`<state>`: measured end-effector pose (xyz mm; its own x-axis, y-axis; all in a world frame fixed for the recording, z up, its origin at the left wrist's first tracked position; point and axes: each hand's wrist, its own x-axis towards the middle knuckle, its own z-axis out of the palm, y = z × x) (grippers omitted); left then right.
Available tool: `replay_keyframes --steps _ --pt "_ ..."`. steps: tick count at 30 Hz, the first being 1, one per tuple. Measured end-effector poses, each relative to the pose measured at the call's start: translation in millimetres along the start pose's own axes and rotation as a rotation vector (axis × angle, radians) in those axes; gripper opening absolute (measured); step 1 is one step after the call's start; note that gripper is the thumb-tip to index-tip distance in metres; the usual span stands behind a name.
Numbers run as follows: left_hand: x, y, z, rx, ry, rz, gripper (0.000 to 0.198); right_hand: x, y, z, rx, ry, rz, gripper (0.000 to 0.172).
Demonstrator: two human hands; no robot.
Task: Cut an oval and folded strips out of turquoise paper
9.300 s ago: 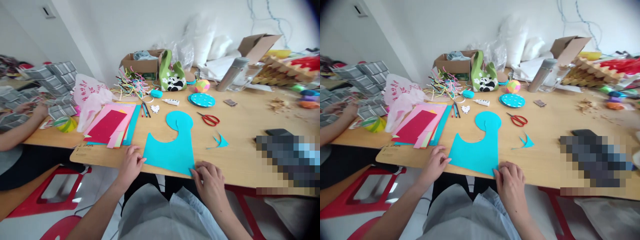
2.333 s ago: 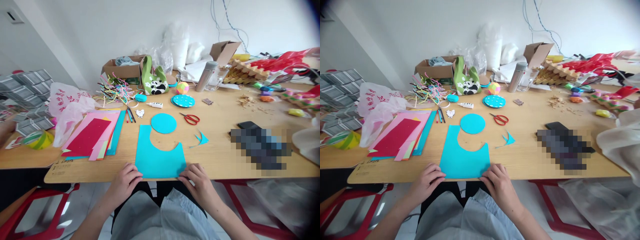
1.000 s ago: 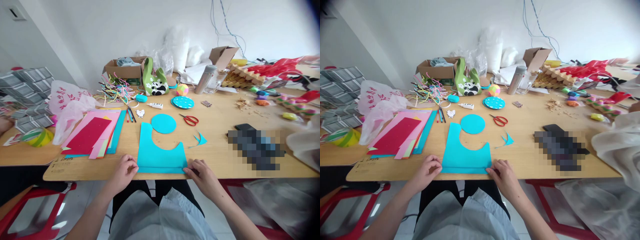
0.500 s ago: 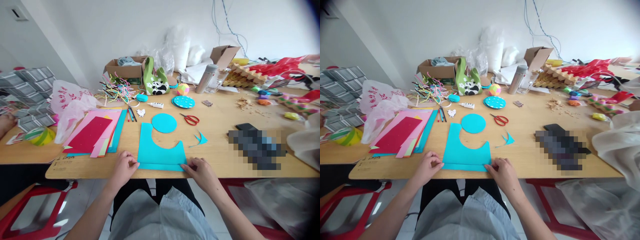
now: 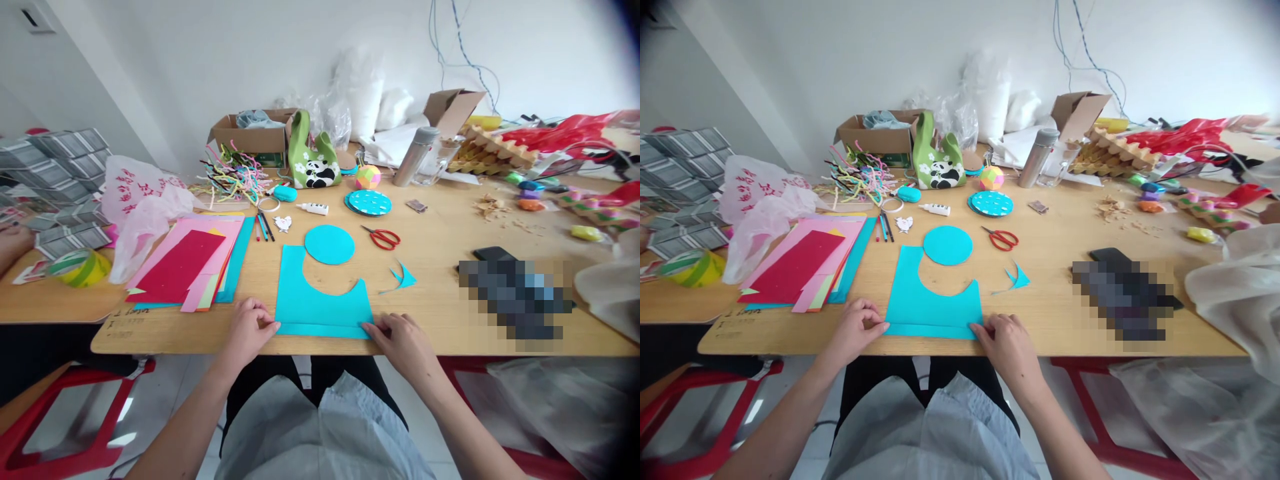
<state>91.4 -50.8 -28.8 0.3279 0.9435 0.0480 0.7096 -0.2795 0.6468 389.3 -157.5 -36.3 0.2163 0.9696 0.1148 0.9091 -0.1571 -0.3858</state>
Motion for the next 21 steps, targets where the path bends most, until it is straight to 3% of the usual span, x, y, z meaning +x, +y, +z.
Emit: replay_keyframes --steps 12,21 --pt "-3.9 -0.6 -2.0 0.016 -0.028 0.027 0.016 -0.2 -0.4 0.4 0.026 0.011 0.019 0.040" --pt "-8.2 -3.7 2.6 0.000 0.023 0.051 0.014 2.6 0.9 -4.3 -0.018 -0.021 0.023 0.043"
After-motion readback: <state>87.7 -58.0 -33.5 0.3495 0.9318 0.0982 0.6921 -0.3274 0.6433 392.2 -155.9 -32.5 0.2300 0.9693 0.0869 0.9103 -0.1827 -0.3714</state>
